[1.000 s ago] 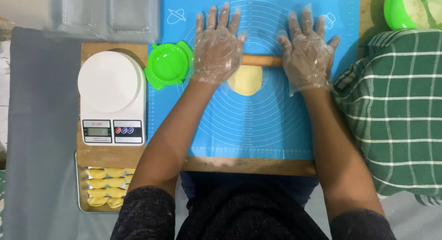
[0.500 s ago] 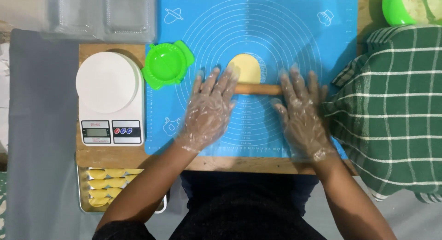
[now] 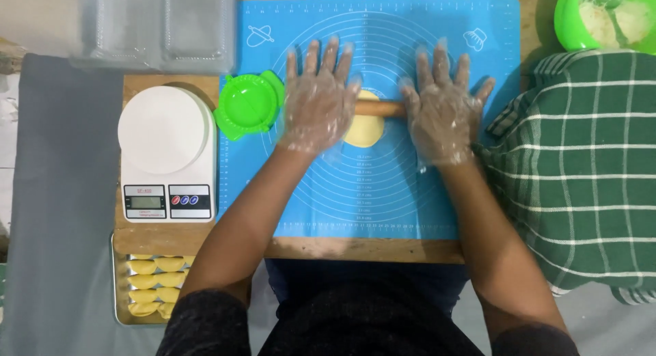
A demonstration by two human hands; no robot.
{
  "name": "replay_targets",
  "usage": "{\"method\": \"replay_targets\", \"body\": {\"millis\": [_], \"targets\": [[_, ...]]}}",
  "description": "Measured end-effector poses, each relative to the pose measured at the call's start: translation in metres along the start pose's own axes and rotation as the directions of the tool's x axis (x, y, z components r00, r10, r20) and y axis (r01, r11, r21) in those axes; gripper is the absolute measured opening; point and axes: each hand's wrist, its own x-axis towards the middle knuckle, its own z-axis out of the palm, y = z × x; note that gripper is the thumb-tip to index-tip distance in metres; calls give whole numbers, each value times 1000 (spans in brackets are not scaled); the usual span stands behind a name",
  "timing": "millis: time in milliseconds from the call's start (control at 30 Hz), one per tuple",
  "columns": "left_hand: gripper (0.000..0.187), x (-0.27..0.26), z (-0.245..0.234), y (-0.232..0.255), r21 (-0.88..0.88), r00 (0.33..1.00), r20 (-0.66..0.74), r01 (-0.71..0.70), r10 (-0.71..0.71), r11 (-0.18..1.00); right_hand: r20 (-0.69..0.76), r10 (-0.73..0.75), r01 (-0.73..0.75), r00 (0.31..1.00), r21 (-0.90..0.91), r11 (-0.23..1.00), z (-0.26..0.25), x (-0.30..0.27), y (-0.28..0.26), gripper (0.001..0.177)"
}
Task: Rolling out a small piece of dough into a thin sheet using a wooden rolling pin on a silicone pastry mat.
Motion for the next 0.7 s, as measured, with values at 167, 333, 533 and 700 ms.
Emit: {"method": "replay_targets", "body": {"millis": [167,333,533,700], "targets": [[66,43,22,-16,-1,1000,6,-12,12,1000,-126,-34,47,991,100,994,-2,29,2,66],[68,70,35,-24,9,999,35,-21,21,1000,-152,8,15,988,148,989,6,45,6,69],[62,90,45,-29,29,998,-33,51,-50,998,-430,-210,321,878,204,925,-6,17,11,60],[47,79,37,-31,-238,926,-364,18,-106,971,-423,-505,515,753,-99,851,24,19,27,40]]}}
